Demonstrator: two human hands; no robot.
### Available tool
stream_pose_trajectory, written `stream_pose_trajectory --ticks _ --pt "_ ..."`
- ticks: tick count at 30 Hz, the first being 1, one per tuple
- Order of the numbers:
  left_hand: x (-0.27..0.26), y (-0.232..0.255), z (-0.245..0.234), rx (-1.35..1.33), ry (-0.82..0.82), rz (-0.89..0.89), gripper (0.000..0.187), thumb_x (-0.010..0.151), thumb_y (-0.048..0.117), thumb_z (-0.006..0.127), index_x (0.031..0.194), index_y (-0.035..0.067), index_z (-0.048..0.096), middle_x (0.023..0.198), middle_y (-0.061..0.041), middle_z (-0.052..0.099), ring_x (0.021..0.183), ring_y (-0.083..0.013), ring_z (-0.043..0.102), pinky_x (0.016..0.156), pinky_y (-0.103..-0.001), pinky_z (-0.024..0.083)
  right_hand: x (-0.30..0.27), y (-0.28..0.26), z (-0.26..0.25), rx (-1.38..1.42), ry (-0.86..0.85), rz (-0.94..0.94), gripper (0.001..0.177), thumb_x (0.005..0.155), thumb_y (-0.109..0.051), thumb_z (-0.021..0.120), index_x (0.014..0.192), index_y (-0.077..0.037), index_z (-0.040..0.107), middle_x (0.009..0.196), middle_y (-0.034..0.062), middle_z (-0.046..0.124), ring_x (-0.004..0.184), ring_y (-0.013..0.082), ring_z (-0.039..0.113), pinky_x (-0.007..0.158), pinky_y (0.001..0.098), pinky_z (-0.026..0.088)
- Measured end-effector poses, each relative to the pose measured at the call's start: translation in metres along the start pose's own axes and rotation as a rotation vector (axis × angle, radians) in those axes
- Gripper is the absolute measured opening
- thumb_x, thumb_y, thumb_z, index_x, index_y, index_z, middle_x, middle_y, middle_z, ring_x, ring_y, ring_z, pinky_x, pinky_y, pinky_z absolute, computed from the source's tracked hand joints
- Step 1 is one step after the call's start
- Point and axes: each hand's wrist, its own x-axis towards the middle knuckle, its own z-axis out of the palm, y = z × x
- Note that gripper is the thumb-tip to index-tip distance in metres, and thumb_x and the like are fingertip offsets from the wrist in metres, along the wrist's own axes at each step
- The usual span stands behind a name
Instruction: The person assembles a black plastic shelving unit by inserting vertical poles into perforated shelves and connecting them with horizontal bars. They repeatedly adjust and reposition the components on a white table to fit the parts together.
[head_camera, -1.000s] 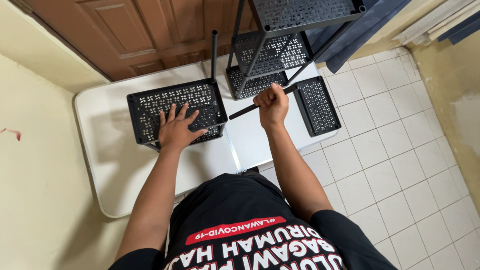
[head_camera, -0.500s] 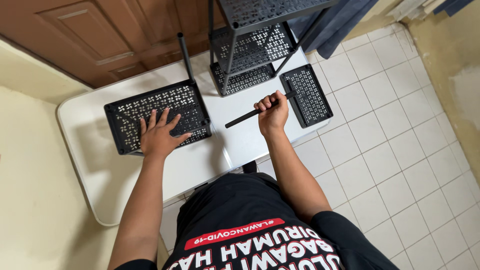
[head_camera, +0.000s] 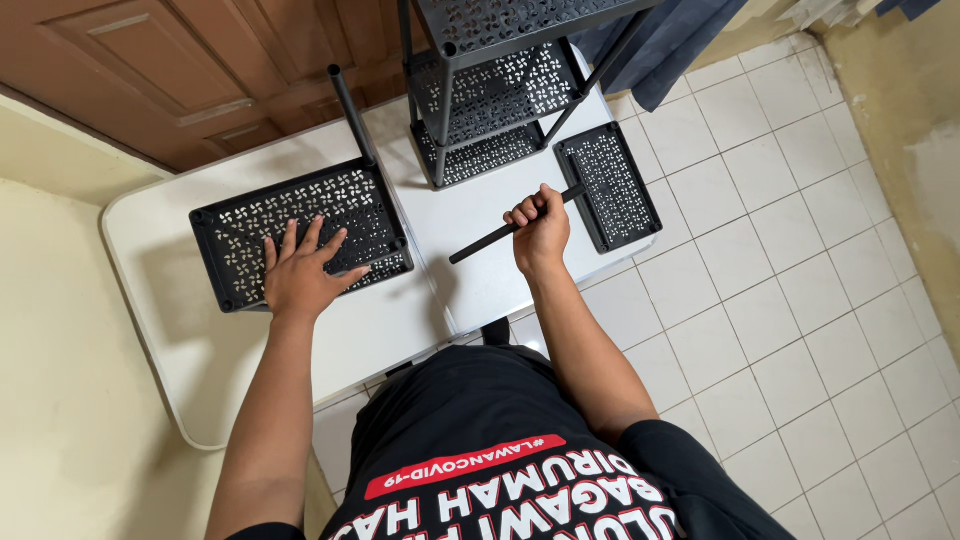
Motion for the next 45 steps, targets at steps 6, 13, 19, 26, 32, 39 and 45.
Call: stream_pose_trajectory --ticks 6,13,19,26,32,39,45 --pt "-0.001 0.000 -0.001 -0.001 0.000 0.000 0.081 0.072 0.085 0.061 0.142 0.045 0.056 0.165 0.008 0.032 0.155 -0.0241 0.018 0.126 -0.047 0.004 0.005 0.006 -0.002 -0.034 0.010 0.014 0.030 0.096 -0.026 0.057 0.074 -0.015 0.040 0.062 -0.0004 0.035 0.057 0.0159 0.037 0.068 0.0388 0.042" --pt "0.005 0.004 -0.003 0.012 -0.015 -0.026 0.082 0.071 0.085 0.061 0.143 0.045 0.054 0.165 0.008 0.030 0.154 -0.0233 0.018 0.126 -0.048 0.003 0.010 0.010 0.000 -0.030 0.015 0.026 0.030 0.096 -0.026 0.057 0.074 -0.016 0.039 0.062 -0.0009 0.034 0.057 0.0153 0.036 0.067 0.0381 0.041" --pt "0.011 0.007 -0.002 0.013 -0.004 -0.036 0.081 0.074 0.084 0.060 0.145 0.044 0.053 0.166 0.008 0.030 0.155 -0.0245 0.017 0.126 -0.049 0.004 0.010 0.011 0.003 -0.054 0.020 0.042 0.029 0.096 -0.026 0.056 0.075 -0.016 0.040 0.062 -0.0011 0.034 0.058 0.0150 0.036 0.067 0.0378 0.041" --pt "0.012 0.009 -0.002 0.011 0.002 -0.034 0.080 0.075 0.083 0.059 0.144 0.044 0.053 0.166 0.007 0.029 0.155 -0.0256 0.017 0.125 -0.050 0.003 0.011 0.013 0.005 -0.069 0.014 0.049 0.030 0.096 -0.025 0.056 0.074 -0.016 0.039 0.063 -0.0010 0.034 0.059 0.0154 0.036 0.068 0.0377 0.040" --pt "0.011 0.011 -0.007 -0.010 -0.016 -0.051 0.080 0.074 0.084 0.060 0.143 0.044 0.054 0.166 0.007 0.030 0.155 -0.0249 0.016 0.126 -0.049 0.003 0.012 0.018 0.007 -0.068 0.003 0.070 0.028 0.095 -0.025 0.056 0.075 -0.015 0.040 0.064 -0.0007 0.034 0.059 0.0154 0.035 0.067 0.0375 0.039" --pt "0.011 0.011 -0.007 -0.001 -0.014 -0.045 0.080 0.074 0.085 0.059 0.143 0.044 0.054 0.166 0.007 0.029 0.156 -0.0249 0.017 0.126 -0.050 0.004 0.014 0.022 -0.001 -0.059 0.038 0.107 0.030 0.095 -0.025 0.058 0.074 -0.015 0.039 0.063 -0.0006 0.034 0.059 0.0160 0.035 0.066 0.0379 0.040" --pt "0.015 0.012 -0.004 0.016 -0.036 -0.059 0.082 0.074 0.087 0.056 0.144 0.046 0.052 0.166 0.008 0.028 0.155 -0.0244 0.015 0.126 -0.049 0.003 0.014 0.029 -0.005 -0.066 0.070 0.116 0.028 0.094 -0.024 0.058 0.075 -0.016 0.040 0.063 -0.0007 0.034 0.058 0.0156 0.035 0.064 0.0373 0.038"
